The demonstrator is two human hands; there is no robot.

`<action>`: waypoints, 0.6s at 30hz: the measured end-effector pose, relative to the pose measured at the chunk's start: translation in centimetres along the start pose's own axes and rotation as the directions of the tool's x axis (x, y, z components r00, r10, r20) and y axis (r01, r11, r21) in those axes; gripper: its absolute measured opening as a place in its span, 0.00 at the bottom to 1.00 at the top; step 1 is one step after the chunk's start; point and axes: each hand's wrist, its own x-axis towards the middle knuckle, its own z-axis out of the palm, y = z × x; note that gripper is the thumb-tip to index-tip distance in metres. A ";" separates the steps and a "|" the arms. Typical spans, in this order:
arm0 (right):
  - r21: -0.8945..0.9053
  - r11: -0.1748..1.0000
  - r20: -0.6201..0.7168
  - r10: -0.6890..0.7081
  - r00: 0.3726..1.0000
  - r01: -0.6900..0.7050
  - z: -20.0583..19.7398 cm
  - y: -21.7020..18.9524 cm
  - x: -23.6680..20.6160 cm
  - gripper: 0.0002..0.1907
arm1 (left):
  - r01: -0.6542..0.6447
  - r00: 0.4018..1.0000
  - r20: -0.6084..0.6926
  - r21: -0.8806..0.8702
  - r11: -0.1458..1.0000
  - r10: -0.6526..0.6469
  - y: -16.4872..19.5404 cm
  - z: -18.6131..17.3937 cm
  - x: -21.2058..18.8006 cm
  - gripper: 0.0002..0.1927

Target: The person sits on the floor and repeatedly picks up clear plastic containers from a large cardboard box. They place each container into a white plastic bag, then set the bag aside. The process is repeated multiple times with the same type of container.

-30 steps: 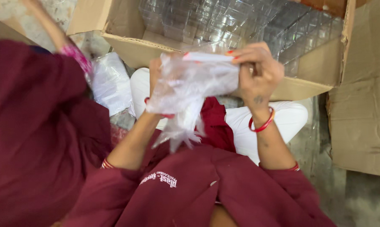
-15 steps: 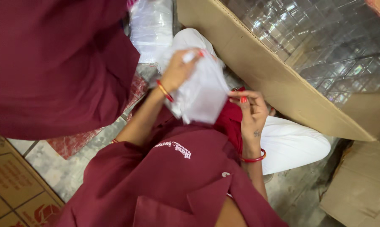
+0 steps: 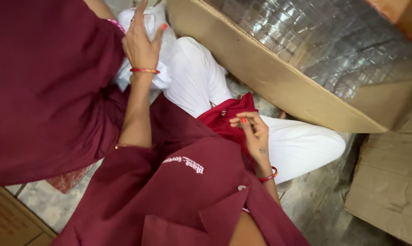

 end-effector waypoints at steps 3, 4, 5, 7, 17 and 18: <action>-0.024 0.999 0.020 -0.032 0.999 0.033 0.9 -1.3 0.6 0.11 | 0.151 0.967 0.254 -0.576 0.803 0.000 3.7 0.8 -1.3 0.38; -0.034 0.997 0.011 -0.072 0.997 0.072 1.2 -1.8 1.0 0.12 | 0.305 0.908 0.420 -0.689 0.658 0.019 5.3 1.1 -1.9 0.34; -0.044 0.993 0.000 -0.109 0.994 0.109 1.4 -2.3 1.4 0.13 | 0.467 0.820 0.568 -0.739 0.486 0.076 7.0 1.5 -2.6 0.30; -0.170 0.982 -0.133 -0.111 0.985 0.088 1.5 -3.3 2.7 0.23 | 0.686 0.691 0.703 -0.711 0.153 0.168 10.6 2.3 -4.5 0.26; -0.132 0.972 -0.207 -0.219 0.954 0.194 0.1 -4.6 4.5 0.12 | 0.626 0.765 0.643 -0.734 0.263 -0.029 17.8 2.8 -6.2 0.07; -0.133 0.976 -0.262 -0.200 0.944 0.170 0.1 -4.1 4.5 0.06 | 0.648 0.759 0.651 -0.746 0.154 -0.037 17.9 3.2 -6.5 0.08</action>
